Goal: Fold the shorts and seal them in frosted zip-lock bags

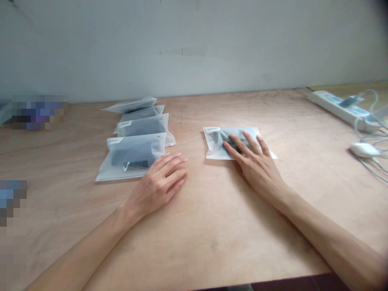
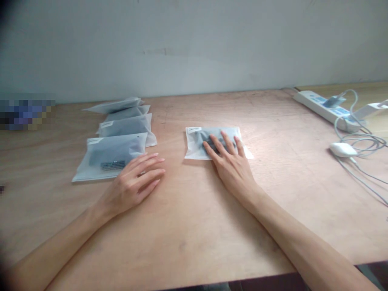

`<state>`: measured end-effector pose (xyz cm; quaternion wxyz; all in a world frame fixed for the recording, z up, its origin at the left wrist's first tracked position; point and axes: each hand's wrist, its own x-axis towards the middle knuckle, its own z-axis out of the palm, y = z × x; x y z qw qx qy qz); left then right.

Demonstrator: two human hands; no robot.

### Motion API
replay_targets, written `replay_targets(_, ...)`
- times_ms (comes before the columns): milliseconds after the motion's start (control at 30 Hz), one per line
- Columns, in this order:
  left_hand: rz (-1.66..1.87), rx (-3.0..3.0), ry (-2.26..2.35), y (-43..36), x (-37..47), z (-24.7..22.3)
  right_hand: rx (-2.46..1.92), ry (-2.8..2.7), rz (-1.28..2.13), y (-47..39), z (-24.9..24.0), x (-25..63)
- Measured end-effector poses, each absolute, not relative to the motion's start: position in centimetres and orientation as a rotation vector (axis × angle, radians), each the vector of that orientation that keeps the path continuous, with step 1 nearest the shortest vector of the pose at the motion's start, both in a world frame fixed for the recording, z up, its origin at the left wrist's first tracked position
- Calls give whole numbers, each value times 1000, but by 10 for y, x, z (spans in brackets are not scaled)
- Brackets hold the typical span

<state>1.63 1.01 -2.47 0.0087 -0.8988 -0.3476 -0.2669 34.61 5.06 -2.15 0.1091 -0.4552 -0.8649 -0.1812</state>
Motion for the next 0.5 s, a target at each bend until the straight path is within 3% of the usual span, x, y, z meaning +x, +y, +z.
replay_targets(200,-871,-2723,-1196,12,14,-23,-1770,-2437,-651,60,-17,368)
replay_targets(500,-834,-2324,-1491,10,15,-18,-1847,-2321,-419,81,-36,394)
